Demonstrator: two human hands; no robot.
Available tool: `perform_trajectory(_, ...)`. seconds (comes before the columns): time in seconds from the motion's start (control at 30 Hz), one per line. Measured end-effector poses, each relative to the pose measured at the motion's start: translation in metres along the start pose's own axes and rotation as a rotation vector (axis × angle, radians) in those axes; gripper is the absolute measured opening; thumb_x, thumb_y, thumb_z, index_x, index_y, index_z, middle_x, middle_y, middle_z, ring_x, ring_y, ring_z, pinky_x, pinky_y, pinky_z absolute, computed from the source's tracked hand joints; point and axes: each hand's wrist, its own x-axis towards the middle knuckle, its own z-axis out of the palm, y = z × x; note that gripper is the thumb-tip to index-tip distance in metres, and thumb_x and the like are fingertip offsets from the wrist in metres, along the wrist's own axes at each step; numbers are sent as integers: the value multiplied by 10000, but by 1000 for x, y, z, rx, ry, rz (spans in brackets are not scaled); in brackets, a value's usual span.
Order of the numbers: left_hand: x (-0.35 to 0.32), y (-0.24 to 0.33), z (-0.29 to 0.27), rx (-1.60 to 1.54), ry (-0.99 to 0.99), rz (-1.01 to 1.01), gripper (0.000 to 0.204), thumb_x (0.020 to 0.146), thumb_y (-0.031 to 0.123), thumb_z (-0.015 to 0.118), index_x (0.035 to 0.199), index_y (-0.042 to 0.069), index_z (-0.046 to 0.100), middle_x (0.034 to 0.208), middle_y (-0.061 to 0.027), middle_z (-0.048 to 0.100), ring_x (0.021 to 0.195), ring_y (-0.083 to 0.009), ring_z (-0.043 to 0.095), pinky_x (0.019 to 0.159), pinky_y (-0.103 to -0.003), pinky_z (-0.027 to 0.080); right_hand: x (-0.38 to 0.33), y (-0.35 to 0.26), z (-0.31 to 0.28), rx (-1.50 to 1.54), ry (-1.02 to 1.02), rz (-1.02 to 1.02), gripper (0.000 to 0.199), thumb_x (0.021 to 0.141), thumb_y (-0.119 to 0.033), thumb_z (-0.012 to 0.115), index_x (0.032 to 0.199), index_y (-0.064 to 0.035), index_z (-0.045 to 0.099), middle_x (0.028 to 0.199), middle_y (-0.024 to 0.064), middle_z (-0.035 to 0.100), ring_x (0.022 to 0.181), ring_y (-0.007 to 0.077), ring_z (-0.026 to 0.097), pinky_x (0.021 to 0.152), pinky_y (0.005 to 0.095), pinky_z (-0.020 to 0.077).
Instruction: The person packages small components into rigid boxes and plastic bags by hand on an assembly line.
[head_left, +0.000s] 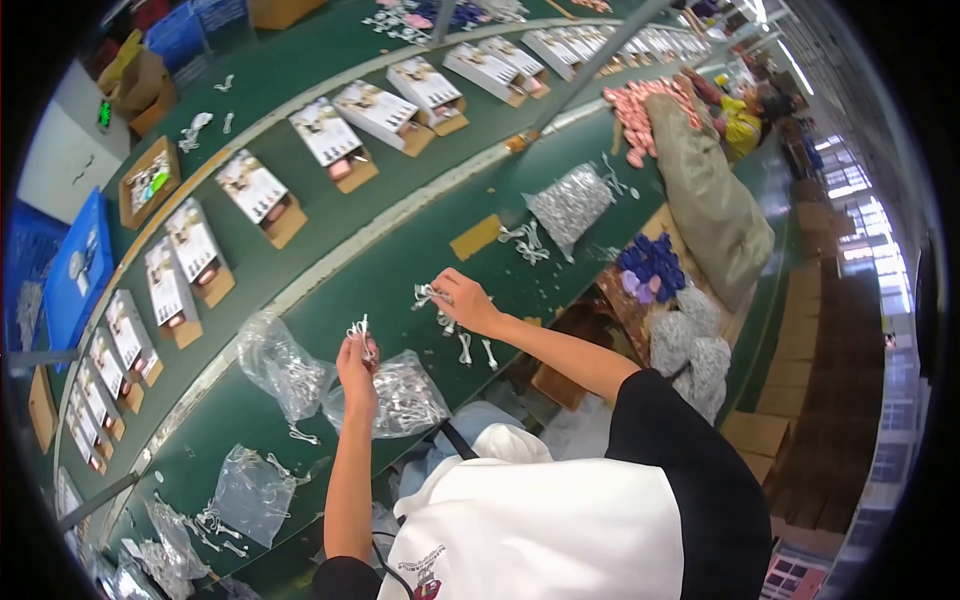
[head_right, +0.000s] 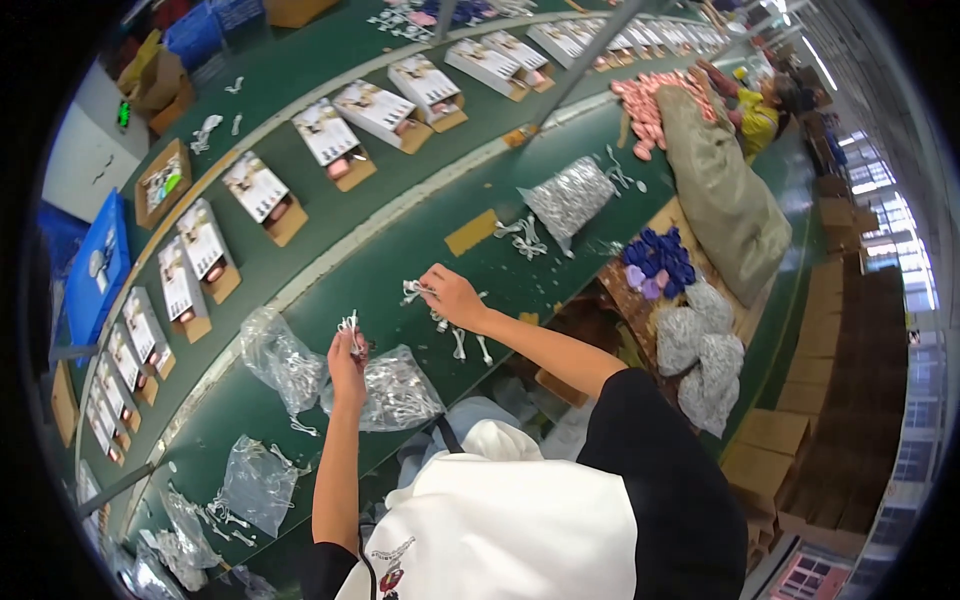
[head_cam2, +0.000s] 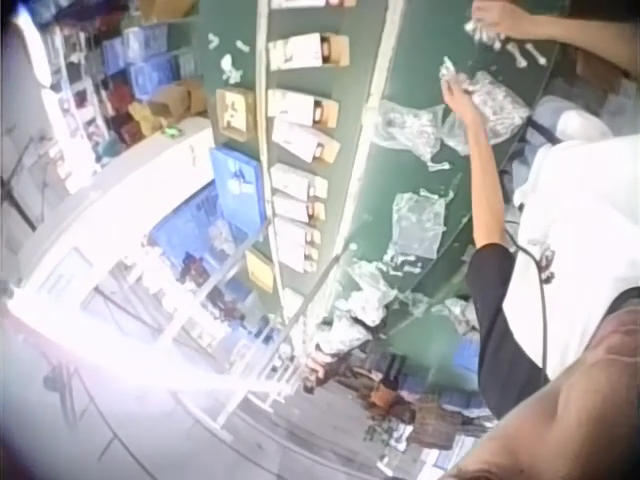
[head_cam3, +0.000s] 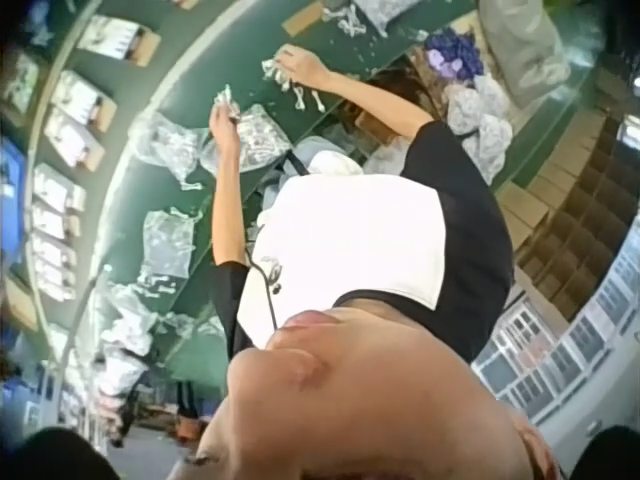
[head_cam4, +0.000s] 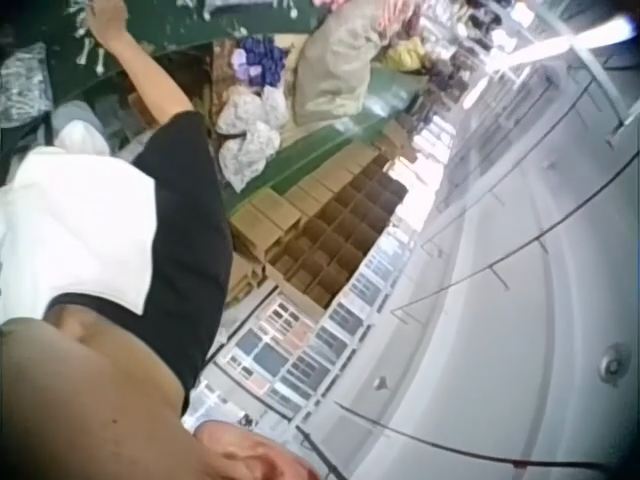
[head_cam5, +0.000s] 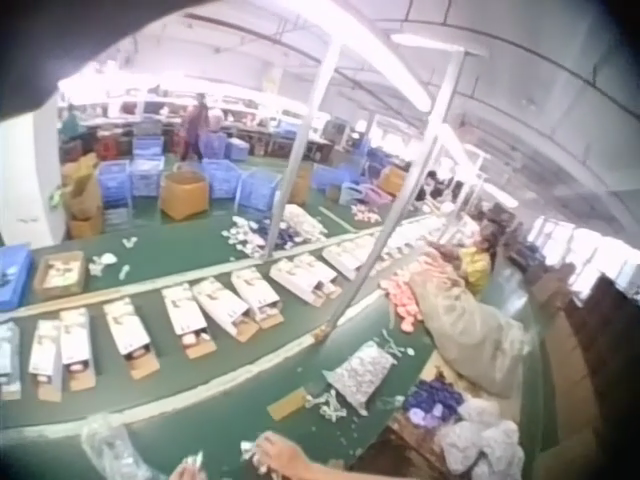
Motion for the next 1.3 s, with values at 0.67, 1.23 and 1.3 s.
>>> perform_trajectory(0.67, 310, 114, -128, -372, 655, -84, 136, 851, 189, 649, 981, 151, 638, 793, 46, 636, 578, -62, 481, 494, -230, 309, 298, 30, 198, 684, 338, 1036, 187, 779, -65, 682, 893, 83, 688, 756, 126, 663, 541, 185, 628, 509, 294, 518)
perform_trajectory(1.23, 293, 60, -73, 310, 697, 301, 123, 855, 125, 649, 927, 31, 683, 829, -48, 649, 753, -143, 606, 696, -290, 477, 168, 37, 156, 1085, 373, 797, 173, 923, -90, 594, 967, 76, 612, 910, 102, 630, 853, 172, 640, 853, 300, 552)
perform_trajectory(1.3, 296, 72, -61, 605, 702, 423, 128, 872, 125, 630, 910, 12, 678, 800, -58, 651, 752, -117, 598, 689, -293, 476, 138, 24, 130, 999, 307, 768, 175, 924, -86, 589, 988, 76, 615, 930, 104, 638, 870, 175, 644, 849, 299, 548)
